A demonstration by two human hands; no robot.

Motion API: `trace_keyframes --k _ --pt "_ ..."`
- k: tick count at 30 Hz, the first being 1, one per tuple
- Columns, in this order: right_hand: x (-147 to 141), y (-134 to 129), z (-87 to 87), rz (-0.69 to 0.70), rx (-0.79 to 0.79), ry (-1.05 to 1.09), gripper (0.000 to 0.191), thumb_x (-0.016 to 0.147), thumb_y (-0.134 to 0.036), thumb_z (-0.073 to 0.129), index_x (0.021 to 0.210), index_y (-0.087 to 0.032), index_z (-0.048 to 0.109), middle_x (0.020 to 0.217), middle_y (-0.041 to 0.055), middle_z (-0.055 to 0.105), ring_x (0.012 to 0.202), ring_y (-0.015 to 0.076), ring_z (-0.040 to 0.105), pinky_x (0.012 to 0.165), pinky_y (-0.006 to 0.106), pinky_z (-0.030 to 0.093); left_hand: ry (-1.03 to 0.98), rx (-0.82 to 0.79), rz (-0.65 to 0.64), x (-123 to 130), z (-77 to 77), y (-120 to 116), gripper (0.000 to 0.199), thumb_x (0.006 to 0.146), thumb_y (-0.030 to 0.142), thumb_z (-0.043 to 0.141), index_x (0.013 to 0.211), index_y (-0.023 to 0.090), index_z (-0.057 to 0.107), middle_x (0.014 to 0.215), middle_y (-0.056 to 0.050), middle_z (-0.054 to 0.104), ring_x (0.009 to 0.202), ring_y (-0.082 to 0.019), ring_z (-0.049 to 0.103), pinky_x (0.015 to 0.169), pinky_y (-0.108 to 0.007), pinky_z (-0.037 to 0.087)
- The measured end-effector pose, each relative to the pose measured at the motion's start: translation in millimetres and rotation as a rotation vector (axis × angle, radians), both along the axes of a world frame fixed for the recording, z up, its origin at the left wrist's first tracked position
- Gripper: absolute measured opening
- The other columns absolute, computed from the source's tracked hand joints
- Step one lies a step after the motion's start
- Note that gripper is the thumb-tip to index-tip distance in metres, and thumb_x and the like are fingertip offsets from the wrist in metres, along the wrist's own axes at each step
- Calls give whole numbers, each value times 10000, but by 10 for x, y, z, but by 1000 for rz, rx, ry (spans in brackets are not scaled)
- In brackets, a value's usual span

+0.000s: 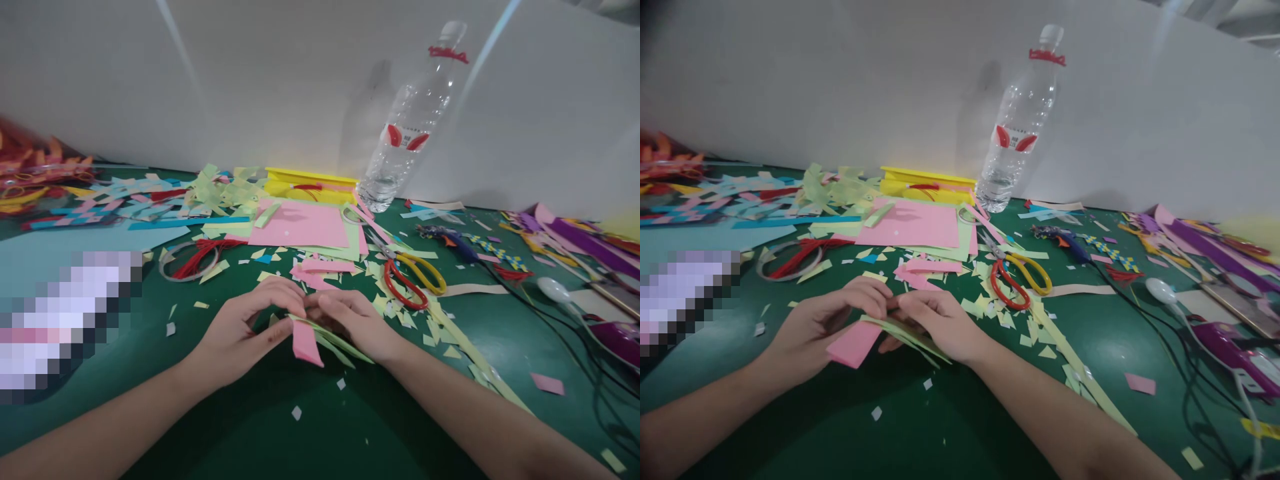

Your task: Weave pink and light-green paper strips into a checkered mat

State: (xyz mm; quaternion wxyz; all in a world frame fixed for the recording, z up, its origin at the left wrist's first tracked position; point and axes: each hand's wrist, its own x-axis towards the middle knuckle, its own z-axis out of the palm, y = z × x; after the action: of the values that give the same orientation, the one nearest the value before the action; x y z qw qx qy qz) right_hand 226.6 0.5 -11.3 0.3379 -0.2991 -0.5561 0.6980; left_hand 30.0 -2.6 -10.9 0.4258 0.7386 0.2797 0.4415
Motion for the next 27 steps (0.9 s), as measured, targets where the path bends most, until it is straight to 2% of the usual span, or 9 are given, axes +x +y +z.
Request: trace_keyframes --k 3,5,7,10,15,19,23,25,27 --pt "28 -21 4 -52 38 -46 461 900 -527 448 1076 -152 651 871 77 712 758 168 688 772 342 532 -22 -94 171 5 19 1 47 813 249 645 834 208 653 852 -36 662 848 -183 615 750 -281 508" --pt "53 -10 -5 -121 102 -63 474 909 -541 418 1053 -161 662 936 87 712 824 177 685 819 352 520 -24 -173 305 3 27 20 104 799 302 648 817 200 654 822 -27 667 775 -170 617 704 -269 517" --pt "78 25 -20 -186 140 -13 480 916 -551 389 1017 -175 670 953 79 710 837 176 681 825 353 522 6 -273 365 -5 20 52 174 776 365 657 811 194 653 798 -19 661 716 -163 613 648 -260 520" --pt "104 87 -31 -267 145 51 459 889 -572 429 1012 -187 647 948 74 705 854 190 677 794 364 536 130 -352 312 -21 -13 96 246 768 426 650 829 187 644 755 -9 631 647 -149 586 575 -245 495" --pt "85 94 28 -295 240 -164 399 763 -477 662 1014 -169 629 970 71 690 904 186 653 802 318 527 307 -335 195 -9 -47 113 273 802 440 593 889 183 626 728 -2 603 601 -136 543 526 -236 450" --pt "53 73 79 -300 233 -308 324 748 -381 686 990 -173 634 872 36 698 749 151 664 661 274 545 341 -347 178 10 -55 111 291 796 443 601 951 200 637 755 -7 640 625 -144 563 562 -255 466" --pt "56 82 116 -325 214 -460 177 774 -330 644 839 -165 637 690 -1 675 595 117 641 572 235 517 370 -348 157 11 -45 111 287 788 456 604 932 216 662 772 -7 669 611 -143 571 546 -252 471" --pt "71 83 111 -311 249 -536 164 807 -328 604 817 -165 620 584 -21 644 523 107 621 529 214 484 390 -345 171 10 -35 109 296 765 439 624 953 214 665 778 -9 685 624 -152 596 562 -259 488" --pt "90 78 83 -303 368 -622 180 842 -335 558 805 -167 612 512 -33 612 468 100 595 502 204 443 400 -352 188 6 -32 109 317 742 430 645 971 213 666 792 -13 697 652 -166 620 570 -263 501"
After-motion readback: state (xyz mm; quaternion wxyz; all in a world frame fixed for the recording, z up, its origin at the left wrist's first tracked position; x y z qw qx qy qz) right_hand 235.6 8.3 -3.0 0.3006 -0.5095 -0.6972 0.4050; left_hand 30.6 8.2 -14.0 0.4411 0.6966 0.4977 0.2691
